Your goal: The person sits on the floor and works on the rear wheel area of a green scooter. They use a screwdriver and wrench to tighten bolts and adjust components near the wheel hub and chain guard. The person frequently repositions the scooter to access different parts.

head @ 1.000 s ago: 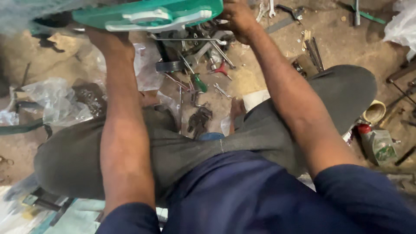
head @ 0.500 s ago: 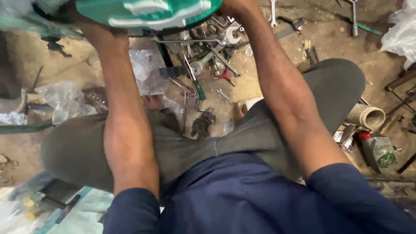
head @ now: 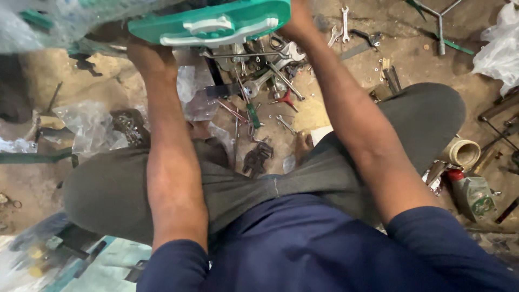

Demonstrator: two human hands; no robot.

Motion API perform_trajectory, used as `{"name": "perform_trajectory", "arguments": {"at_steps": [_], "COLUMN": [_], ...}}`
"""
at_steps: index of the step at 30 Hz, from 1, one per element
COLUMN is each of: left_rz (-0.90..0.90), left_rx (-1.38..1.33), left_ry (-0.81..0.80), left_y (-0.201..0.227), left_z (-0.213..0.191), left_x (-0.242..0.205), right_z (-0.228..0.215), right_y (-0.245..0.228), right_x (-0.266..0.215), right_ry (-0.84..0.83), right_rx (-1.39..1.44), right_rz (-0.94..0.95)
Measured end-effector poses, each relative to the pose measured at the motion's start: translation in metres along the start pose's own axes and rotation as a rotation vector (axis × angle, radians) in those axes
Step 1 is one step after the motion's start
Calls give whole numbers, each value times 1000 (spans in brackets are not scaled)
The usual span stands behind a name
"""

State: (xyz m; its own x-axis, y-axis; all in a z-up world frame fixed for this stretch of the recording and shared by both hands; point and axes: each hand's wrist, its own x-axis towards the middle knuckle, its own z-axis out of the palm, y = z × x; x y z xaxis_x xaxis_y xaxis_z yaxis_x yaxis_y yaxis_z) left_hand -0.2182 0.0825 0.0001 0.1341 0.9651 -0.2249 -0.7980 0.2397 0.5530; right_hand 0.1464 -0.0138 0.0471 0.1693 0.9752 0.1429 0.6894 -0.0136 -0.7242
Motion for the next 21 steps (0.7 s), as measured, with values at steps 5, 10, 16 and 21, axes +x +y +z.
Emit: {"name": "perform_trajectory", "arguments": {"at_steps": [5, 10, 16, 21], "left_rz": [57, 221, 345, 334], "left_rx": [196, 329, 537, 455], "left_ry": [267, 405, 468, 313], "left_y": [7, -7, -14, 13], "left_z": [1, 17, -44, -111], "left_x": [-3, -4, 29, 68], "right_z": [16, -6, 24, 84], "right_y": [-32, -15, 65, 90], "right_x": [-34, -50, -76, -92], "right_ry": [181, -326, -227, -309], "right_rx": [-68, 280, -229, -188], "right_rz": [-126, 599, 115, -134]}}
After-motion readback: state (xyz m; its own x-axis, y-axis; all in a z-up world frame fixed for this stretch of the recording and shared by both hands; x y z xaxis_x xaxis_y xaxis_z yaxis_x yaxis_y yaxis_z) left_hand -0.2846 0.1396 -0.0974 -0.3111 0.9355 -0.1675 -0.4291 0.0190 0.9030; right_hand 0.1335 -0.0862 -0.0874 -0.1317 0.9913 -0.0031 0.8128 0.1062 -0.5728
